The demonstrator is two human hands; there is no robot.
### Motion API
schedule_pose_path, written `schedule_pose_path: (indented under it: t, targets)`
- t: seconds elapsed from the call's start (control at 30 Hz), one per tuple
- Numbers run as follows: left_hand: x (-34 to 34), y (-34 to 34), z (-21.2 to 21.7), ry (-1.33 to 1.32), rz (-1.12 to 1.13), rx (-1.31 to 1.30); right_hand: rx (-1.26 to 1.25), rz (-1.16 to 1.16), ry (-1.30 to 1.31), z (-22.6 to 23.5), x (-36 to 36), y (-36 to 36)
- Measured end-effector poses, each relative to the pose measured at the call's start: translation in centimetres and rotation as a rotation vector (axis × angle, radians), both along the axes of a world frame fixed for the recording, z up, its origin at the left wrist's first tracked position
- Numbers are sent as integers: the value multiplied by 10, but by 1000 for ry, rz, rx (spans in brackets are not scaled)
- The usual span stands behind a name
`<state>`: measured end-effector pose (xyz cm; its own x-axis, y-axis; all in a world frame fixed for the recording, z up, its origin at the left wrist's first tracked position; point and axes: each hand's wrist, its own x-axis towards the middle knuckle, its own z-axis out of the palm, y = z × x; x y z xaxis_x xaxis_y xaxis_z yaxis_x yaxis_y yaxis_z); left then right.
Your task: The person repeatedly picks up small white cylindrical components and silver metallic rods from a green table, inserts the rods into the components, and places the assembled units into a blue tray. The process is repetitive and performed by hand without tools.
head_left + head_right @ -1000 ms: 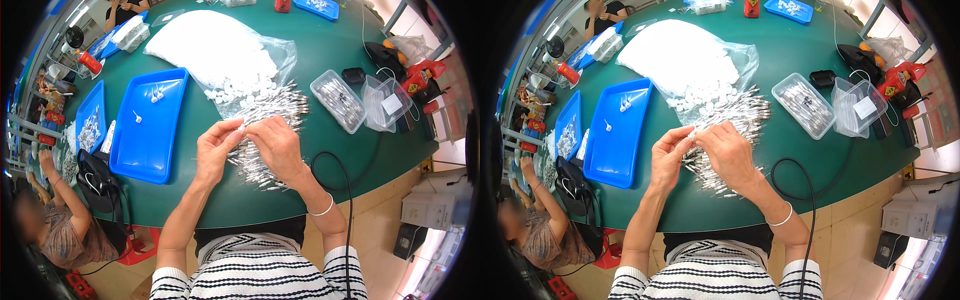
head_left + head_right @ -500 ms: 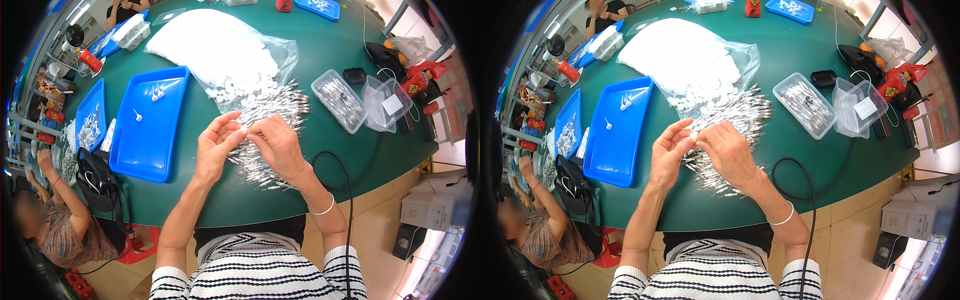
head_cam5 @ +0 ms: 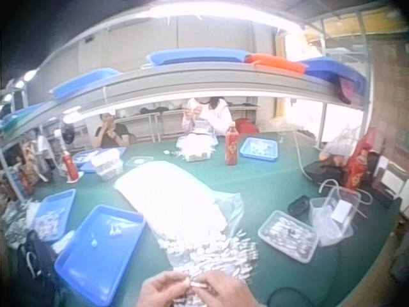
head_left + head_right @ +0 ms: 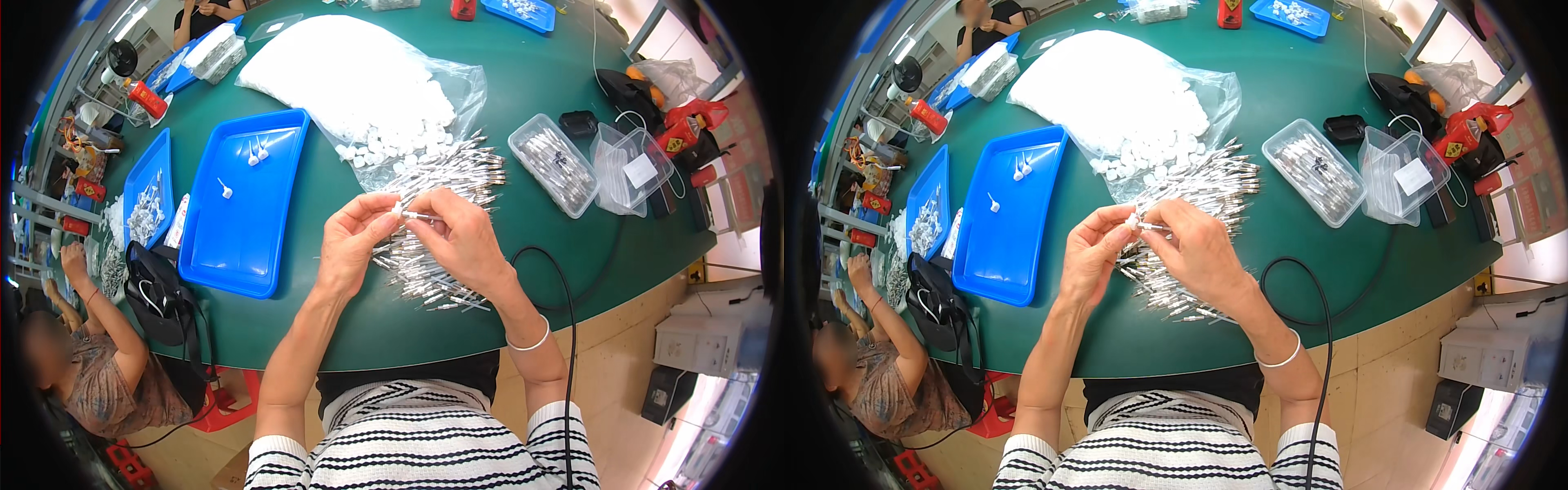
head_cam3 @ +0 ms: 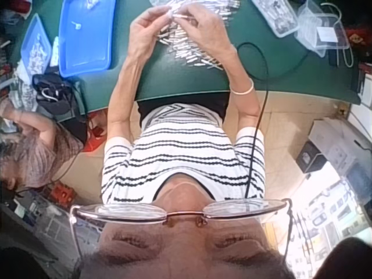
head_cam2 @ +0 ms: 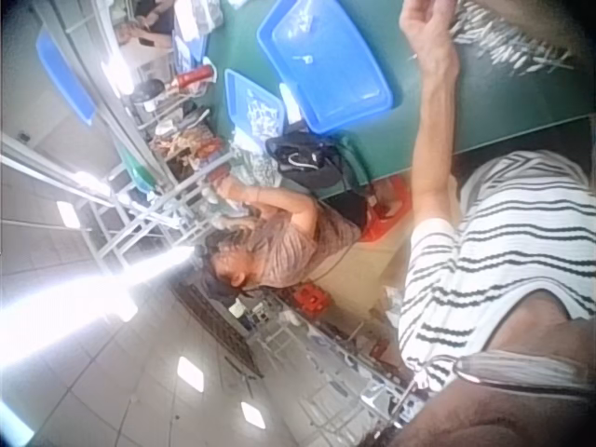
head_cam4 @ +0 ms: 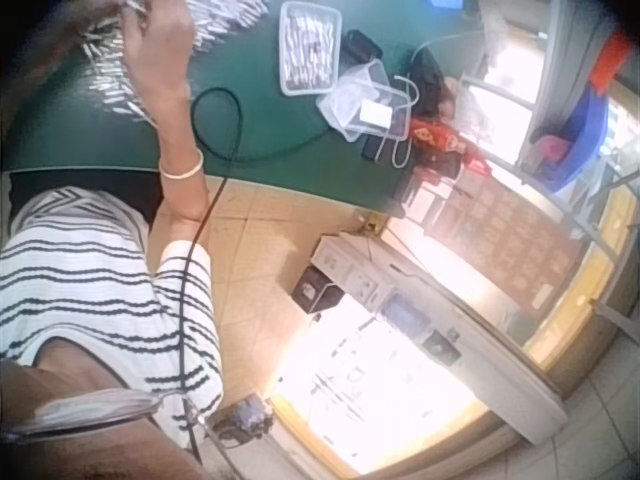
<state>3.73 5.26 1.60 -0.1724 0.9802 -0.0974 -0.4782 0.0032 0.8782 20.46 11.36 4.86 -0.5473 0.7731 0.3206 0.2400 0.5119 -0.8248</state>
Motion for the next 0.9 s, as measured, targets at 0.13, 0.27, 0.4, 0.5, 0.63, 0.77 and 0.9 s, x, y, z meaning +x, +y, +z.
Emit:
schedule_pose_path:
  t: [0.13, 0.27, 0.4, 0.5, 0.63, 0.77, 0.9]
  targets:
    - [1, 0, 2, 30, 11, -4, 59, 2, 3, -4, 0, 2]
    - [-1, 0, 1, 59, 7, 6, 153, -9, -5, -4, 0, 2]
    - [-2, 0, 2, 74, -18, 5, 212, -20, 41, -9, -1, 3]
    - [-3, 0, 2, 83, -43, 0, 297, -9, 45, -11, -1, 6]
    - [-3, -1, 5, 122, -39, -14, 326, 28, 47, -10, 1, 8]
    - [-6, -2, 6, 136, -80, -3, 21, 83, 38, -4, 6, 6]
    - [-7, -3, 9, 125, -122, 26, -436, 186, 178, -15, 7, 11]
